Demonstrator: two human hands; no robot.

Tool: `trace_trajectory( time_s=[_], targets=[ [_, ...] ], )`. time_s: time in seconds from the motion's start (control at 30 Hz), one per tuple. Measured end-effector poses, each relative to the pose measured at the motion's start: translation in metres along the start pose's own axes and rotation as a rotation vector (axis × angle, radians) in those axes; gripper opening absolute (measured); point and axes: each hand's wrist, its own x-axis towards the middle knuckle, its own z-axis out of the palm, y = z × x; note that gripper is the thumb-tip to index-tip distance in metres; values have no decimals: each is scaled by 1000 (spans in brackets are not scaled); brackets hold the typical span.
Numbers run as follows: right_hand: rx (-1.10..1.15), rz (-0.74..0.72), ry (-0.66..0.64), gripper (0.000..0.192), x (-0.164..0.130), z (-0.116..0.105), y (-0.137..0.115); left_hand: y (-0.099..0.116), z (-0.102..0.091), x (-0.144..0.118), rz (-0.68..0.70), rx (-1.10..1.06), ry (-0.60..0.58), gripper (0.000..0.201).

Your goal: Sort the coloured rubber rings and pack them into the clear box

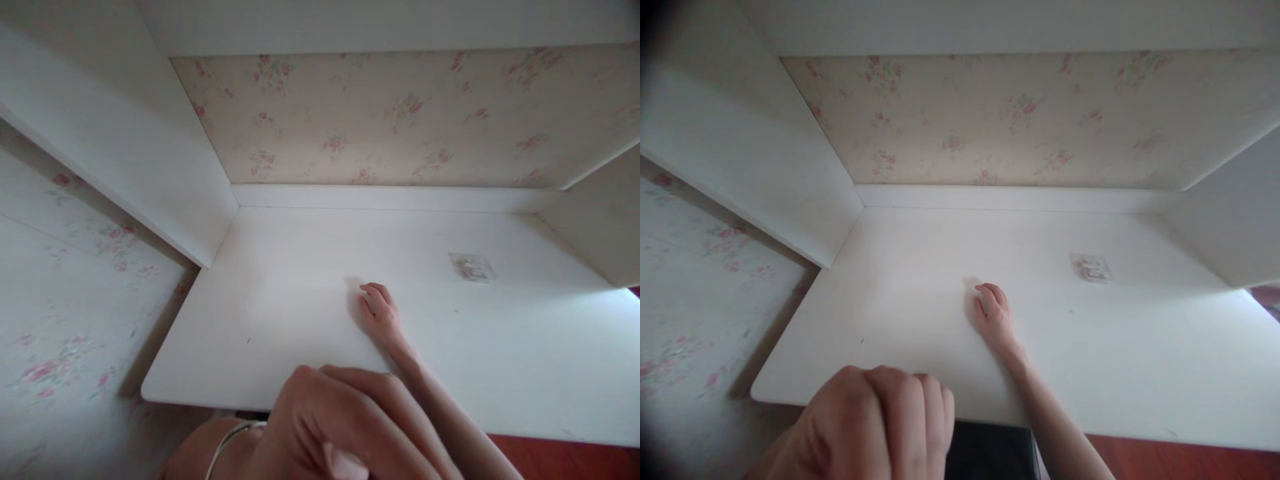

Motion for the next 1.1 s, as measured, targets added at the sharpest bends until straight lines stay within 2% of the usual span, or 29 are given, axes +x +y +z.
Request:
trace_trajectory(
  time_s=[0.07,0.1,0.17,0.23,0.33,0.43,0.6,1.1],
  targets=[
    [-14,2,-10,26,-2,-1,0,-13,-9,12,94,119,50,24],
    [-25,3,-16,27,-2,-1,1,-25,-17,18,143,232,135,22],
    [-60,1,-25,29,-3,-1,1,-56,-37,30,158,526,304,19],
    [-116,-17,-31,31,-2,1,2,-91,-61,41,166,887,394,23],
    [-227,-81,-55,35,0,4,1,-137,-97,52,153,1387,422,31],
    [-321,-132,-109,35,2,5,-2,-162,-120,55,119,1641,425,37],
    [-367,-125,-180,35,4,2,-7,-173,-128,57,137,1722,420,39],
    [-347,-115,-174,34,5,2,-6,-172,-127,56,164,1666,418,37]
  ],
)
